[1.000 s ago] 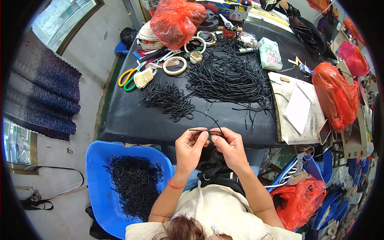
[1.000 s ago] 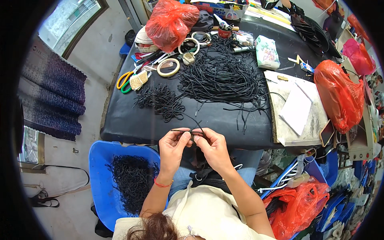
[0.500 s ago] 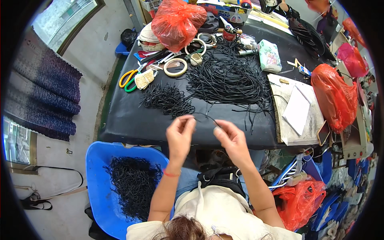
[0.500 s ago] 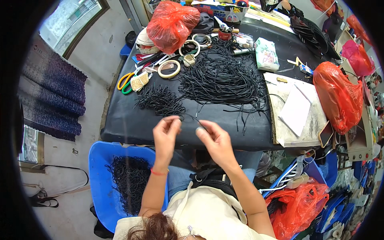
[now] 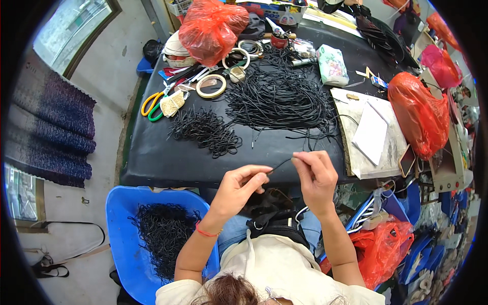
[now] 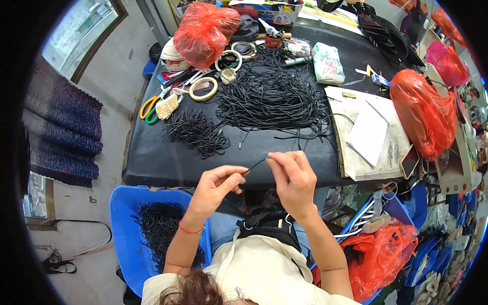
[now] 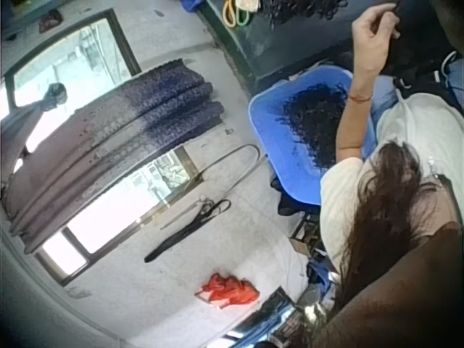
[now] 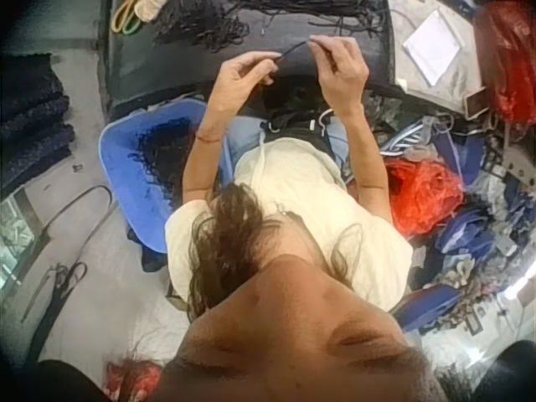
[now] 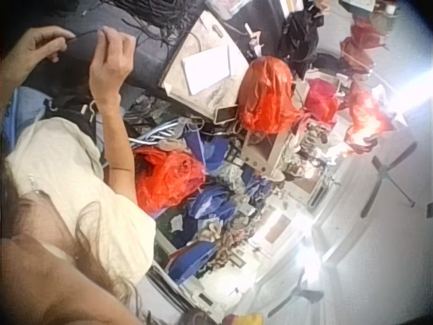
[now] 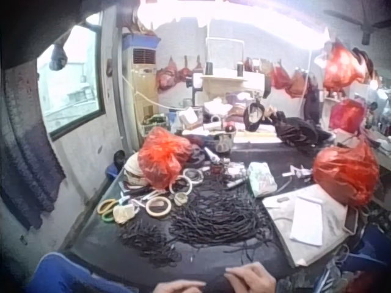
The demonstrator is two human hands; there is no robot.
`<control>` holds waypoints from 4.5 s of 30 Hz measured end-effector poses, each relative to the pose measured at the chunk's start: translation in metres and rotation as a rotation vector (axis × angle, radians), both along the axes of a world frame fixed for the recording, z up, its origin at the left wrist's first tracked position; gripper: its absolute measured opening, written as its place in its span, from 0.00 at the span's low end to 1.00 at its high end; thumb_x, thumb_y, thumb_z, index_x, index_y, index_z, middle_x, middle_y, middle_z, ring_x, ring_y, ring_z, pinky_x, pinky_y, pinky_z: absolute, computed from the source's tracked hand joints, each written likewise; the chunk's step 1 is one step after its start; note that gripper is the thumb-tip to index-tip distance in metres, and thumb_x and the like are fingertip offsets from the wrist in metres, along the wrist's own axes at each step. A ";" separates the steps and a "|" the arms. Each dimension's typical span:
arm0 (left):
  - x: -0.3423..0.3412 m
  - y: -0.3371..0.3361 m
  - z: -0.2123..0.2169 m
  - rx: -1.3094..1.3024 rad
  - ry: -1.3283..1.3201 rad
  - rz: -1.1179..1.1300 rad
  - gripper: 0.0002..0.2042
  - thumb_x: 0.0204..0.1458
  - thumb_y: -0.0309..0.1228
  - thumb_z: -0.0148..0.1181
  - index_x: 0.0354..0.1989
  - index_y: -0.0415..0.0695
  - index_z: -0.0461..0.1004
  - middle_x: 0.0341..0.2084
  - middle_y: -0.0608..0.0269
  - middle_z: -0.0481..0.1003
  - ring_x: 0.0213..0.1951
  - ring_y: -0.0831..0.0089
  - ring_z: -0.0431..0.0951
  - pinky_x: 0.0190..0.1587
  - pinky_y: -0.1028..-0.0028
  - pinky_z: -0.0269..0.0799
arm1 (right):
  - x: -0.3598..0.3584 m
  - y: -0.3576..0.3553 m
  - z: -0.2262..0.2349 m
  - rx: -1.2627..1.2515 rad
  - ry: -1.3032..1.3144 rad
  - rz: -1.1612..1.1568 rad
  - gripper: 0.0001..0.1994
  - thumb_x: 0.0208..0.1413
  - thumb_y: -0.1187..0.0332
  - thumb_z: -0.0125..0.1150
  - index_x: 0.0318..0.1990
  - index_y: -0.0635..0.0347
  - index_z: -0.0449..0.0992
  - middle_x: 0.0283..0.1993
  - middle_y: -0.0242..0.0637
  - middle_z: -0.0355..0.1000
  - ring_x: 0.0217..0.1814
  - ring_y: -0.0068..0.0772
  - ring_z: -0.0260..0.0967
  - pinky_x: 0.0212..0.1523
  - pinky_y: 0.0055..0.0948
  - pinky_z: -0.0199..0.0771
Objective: The person sits at a cluttered workbench and repeatedly picks up short black cords. They tie each cord into a loop by hand and place the finished items into a blue bin. The workspace contains various tools and materials, including scissors and tape.
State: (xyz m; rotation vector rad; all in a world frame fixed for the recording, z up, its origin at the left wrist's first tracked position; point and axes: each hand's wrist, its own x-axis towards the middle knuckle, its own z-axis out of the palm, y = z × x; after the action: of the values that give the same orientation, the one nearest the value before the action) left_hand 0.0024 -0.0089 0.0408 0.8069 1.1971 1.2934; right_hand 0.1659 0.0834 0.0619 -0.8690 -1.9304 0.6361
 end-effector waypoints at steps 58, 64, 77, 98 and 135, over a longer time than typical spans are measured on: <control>0.002 -0.004 -0.005 0.051 -0.227 0.059 0.15 0.55 0.26 0.52 0.50 0.35 0.67 0.32 0.64 0.71 0.30 0.83 0.72 0.37 0.82 0.71 | -0.003 0.010 -0.004 -0.261 -0.197 0.420 0.05 0.50 0.76 0.57 0.36 0.63 0.73 0.29 0.39 0.66 0.29 0.38 0.65 0.29 0.30 0.65; -0.001 0.002 -0.021 0.037 -0.226 0.085 0.13 0.56 0.27 0.51 0.48 0.36 0.69 0.31 0.67 0.72 0.30 0.84 0.71 0.34 0.84 0.69 | -0.008 -0.018 -0.010 -0.366 -0.145 0.365 0.09 0.51 0.79 0.54 0.41 0.65 0.73 0.31 0.39 0.70 0.30 0.27 0.69 0.32 0.25 0.69; 0.019 0.005 -0.021 0.112 -0.174 0.352 0.08 0.52 0.21 0.54 0.40 0.34 0.72 0.32 0.59 0.76 0.33 0.80 0.74 0.38 0.81 0.72 | -0.011 -0.016 -0.022 -1.037 0.229 0.422 0.08 0.52 0.71 0.60 0.38 0.65 0.74 0.31 0.32 0.73 0.31 0.17 0.68 0.32 0.17 0.68; 0.014 -0.008 -0.007 0.010 0.145 0.089 0.18 0.47 0.18 0.58 0.47 0.38 0.62 0.36 0.58 0.74 0.34 0.81 0.73 0.37 0.83 0.70 | -0.022 -0.010 -0.030 -1.069 0.443 0.287 0.07 0.52 0.68 0.61 0.31 0.63 0.75 0.28 0.26 0.69 0.30 0.13 0.62 0.32 0.13 0.62; 0.014 -0.006 -0.010 -0.017 -0.041 0.021 0.07 0.53 0.29 0.57 0.34 0.38 0.73 0.24 0.70 0.73 0.26 0.87 0.68 0.29 0.86 0.65 | -0.016 -0.020 -0.031 -0.927 0.316 0.336 0.09 0.56 0.66 0.57 0.27 0.61 0.70 0.22 0.20 0.63 0.24 0.08 0.53 0.24 0.14 0.53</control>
State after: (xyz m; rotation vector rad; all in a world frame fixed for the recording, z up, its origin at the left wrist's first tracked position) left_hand 0.0169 -0.0152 0.0305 0.7540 1.1857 1.3096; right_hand 0.1500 0.0636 0.0312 -0.8977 -1.4594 1.8325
